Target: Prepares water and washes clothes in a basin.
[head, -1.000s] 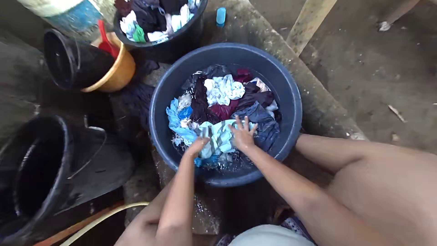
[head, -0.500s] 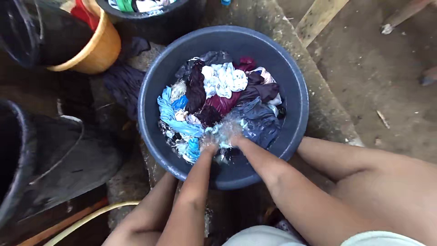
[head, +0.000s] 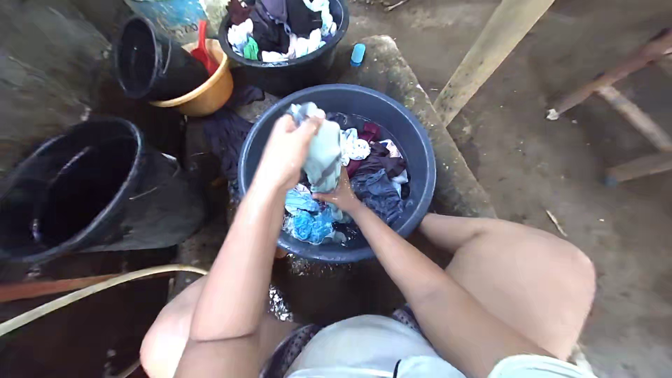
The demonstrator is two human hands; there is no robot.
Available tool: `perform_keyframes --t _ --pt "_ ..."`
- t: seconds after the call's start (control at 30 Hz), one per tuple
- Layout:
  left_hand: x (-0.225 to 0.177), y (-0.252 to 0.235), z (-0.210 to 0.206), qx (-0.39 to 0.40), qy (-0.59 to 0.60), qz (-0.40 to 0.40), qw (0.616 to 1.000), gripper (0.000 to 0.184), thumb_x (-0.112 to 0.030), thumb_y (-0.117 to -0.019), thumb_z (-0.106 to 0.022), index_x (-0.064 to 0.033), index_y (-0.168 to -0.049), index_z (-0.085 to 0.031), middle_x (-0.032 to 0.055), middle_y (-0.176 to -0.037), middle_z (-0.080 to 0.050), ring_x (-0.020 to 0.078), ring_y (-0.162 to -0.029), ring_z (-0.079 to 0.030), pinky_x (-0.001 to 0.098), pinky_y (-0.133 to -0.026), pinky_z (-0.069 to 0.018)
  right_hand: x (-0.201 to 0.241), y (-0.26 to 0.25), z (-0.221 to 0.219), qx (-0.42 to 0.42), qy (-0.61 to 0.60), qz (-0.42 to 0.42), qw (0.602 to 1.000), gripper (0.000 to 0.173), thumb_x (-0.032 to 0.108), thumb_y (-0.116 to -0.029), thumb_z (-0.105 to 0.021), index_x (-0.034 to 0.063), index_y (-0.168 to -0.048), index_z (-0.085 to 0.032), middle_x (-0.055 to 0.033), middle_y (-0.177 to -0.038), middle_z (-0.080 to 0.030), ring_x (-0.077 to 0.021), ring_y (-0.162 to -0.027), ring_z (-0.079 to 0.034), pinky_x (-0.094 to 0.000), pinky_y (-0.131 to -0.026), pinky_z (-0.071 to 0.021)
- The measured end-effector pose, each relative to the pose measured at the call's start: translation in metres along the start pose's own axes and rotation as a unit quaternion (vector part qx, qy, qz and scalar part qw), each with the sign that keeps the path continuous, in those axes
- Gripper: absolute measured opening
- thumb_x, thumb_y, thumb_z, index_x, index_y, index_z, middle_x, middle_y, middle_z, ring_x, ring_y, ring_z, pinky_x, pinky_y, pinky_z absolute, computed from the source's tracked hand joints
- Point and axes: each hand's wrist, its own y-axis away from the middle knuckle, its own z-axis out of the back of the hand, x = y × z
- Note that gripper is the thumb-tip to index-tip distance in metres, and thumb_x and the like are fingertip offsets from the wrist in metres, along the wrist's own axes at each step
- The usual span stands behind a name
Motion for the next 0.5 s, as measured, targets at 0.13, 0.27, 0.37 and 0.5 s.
perform_keyframes --t 0.13,0.27,0.37,0.5 --pt "-0.027 0.023 0.030 -0.102 0.103 -0.066 0.987 0.013 -0.015 -0.1046 -0.048 -0.0105 -0.115 -0.056 -0.0013 -0.096 -0.068 0.0111 -0.090 -0.069 0.0356 -0.084 -0.0605 -0.013 -0.011 0.000 0.103 0.101 -0.106 0.984 0.088 0.012 -0.0855 -0.083 0.0036 -0.158 -0.035 -0.0258 -0.152 -0.049 -0.0421 -0.142 -0.046 -0.0660 -0.120 -0.0266" --pt "0.061 0.028 0.063 -0.213 0.124 0.072 0.967 0.035 -0.024 -0.1046 -0.051 -0.0067 -0.135 -0.051 0.0080 -0.115 -0.065 0.0178 -0.102 -0.065 0.0411 -0.089 -0.0571 0.003 -0.021 0.009 0.004 -0.087 -0.142 0.986 0.058 -0.013 -0.0881 -0.061 -0.0005 -0.144 -0.049 -0.0260 -0.145 -0.053 -0.0398 -0.129 -0.056 -0.0561 -0.105 -0.0487" --pt "0.165 0.047 0.056 -0.205 0.109 0.330 0.915 0.051 -0.043 -0.1054 -0.045 -0.0063 -0.142 -0.048 0.0210 -0.123 -0.061 0.0333 -0.101 -0.062 0.0531 -0.078 -0.0538 0.056 -0.014 0.011 -0.006 -0.061 -0.106 0.992 0.053 -0.012 -0.0874 -0.063 -0.0002 -0.138 -0.055 -0.0274 -0.134 -0.060 -0.0408 -0.120 -0.061 -0.0583 -0.099 -0.0514" --pt "0.194 0.076 -0.001 -0.116 0.307 0.394 0.858 0.075 -0.067 -0.1043 -0.008 -0.0124 -0.146 -0.038 0.0249 -0.126 -0.059 0.0397 -0.100 -0.064 0.0559 -0.076 -0.0553 0.109 0.017 -0.020 0.192 0.056 -0.047 0.979 0.037 -0.001 -0.0907 -0.068 -0.0019 -0.127 -0.065 -0.0254 -0.122 -0.067 -0.0386 -0.116 -0.065 -0.0574 -0.103 -0.0509"
